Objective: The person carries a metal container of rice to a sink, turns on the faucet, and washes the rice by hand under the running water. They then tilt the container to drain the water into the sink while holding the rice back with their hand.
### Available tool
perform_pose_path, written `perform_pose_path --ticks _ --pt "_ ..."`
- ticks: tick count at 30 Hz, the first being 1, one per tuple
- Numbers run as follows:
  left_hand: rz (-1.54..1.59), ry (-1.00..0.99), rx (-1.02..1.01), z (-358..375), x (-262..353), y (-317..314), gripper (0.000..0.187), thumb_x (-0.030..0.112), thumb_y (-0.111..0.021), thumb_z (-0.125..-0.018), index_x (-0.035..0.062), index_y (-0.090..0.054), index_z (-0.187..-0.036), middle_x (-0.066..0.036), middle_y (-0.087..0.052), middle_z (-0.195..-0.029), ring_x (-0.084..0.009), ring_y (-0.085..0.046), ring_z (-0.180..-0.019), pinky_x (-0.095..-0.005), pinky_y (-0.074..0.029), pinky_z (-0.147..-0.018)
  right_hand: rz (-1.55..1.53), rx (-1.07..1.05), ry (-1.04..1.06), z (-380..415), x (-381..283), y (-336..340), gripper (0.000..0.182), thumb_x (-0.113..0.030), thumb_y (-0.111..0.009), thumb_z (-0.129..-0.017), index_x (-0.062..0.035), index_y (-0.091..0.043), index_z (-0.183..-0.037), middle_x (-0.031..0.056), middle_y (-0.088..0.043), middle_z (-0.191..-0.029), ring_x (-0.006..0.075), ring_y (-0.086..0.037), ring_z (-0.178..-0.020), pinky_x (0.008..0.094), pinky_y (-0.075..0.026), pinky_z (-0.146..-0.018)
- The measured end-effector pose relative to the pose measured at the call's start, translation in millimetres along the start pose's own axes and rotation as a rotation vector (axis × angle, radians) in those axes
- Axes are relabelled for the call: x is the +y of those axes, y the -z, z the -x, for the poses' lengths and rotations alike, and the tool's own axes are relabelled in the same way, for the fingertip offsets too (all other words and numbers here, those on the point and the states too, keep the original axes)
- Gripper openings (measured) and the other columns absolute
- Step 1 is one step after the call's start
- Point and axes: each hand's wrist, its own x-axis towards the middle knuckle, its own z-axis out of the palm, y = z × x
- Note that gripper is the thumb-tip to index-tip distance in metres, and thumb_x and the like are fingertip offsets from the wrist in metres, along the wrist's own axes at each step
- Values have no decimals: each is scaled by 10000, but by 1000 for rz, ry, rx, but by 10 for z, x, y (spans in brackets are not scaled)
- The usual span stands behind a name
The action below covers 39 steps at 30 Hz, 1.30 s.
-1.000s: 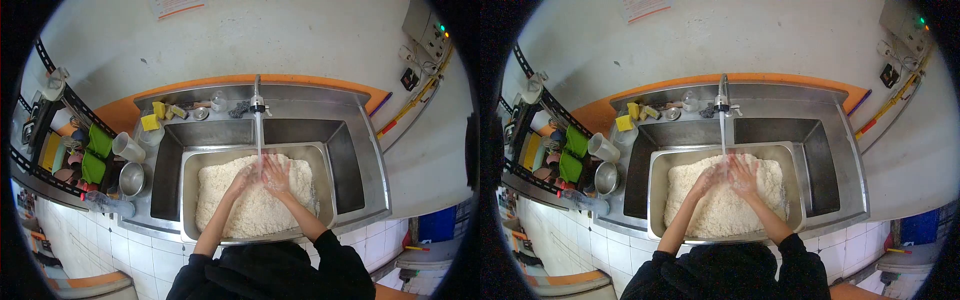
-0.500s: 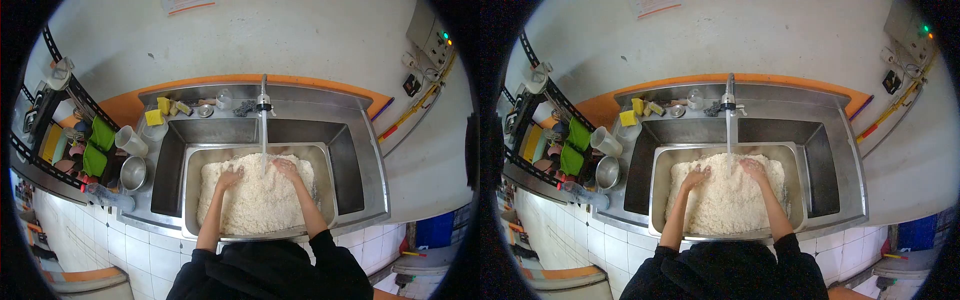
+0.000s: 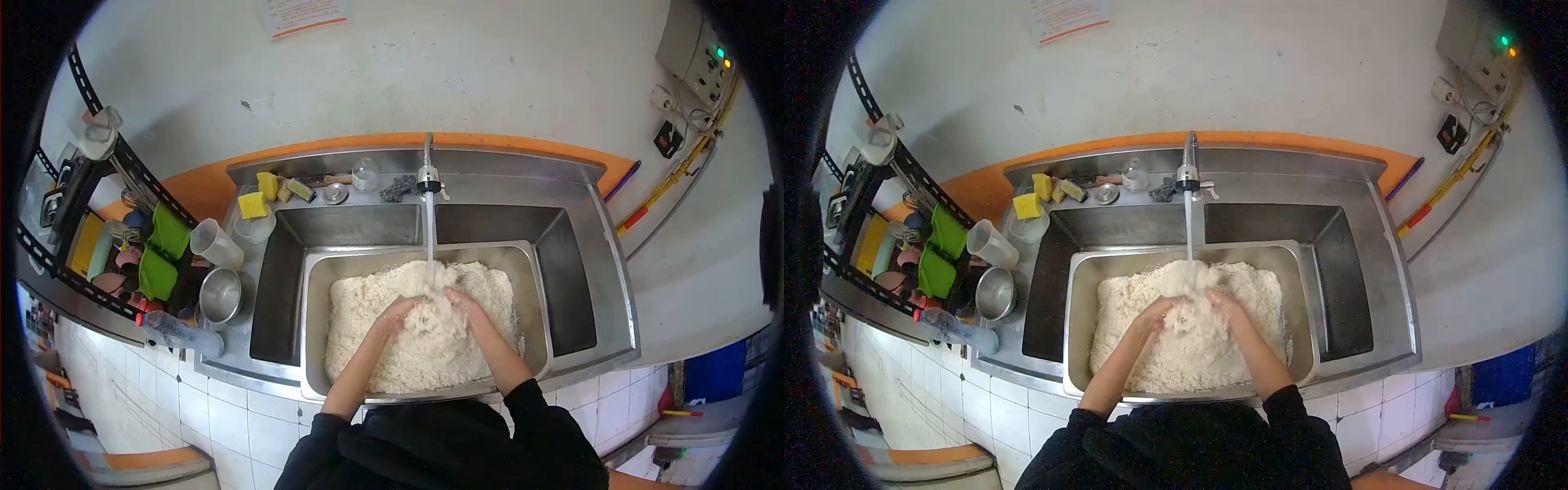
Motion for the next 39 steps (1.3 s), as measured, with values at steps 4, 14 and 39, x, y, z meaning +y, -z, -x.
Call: perform_pose_path --ticks 4,14,39 --pt "173 -66 -32 -54 70 70 303 243 -425 -774 6 -509 -943 -125 -539 -881 -202 -544 -768 -320 -487 -592 154 -145 -42 168 -224 -182 422 -309 -536 -738 -61 -484 -1076 66 -463 -1078 164 -392 -1030 286 -301 -873" --pt "835 -146 -65 -33 -100 -214 440 395 -340 -813 93 -409 -1125 -79 -501 -1014 -213 -492 -876 -351 -400 -777 730 336 668 538 -105 -1220 528 -374 -313 -827 -114 -194 -1271 152 -61 -1327 320 -6 -1222 426 -101 -971" --pt "-749 253 68 -119 -229 626 734 616 -326 -684 179 -213 -1263 -175 -165 -1301 -342 -198 -1179 -524 -215 -898 864 -449 -157 314 -303 504 806 -623 -275 -738 -89 -15 -1283 47 -16 -1343 181 -41 -1232 328 -87 -988"
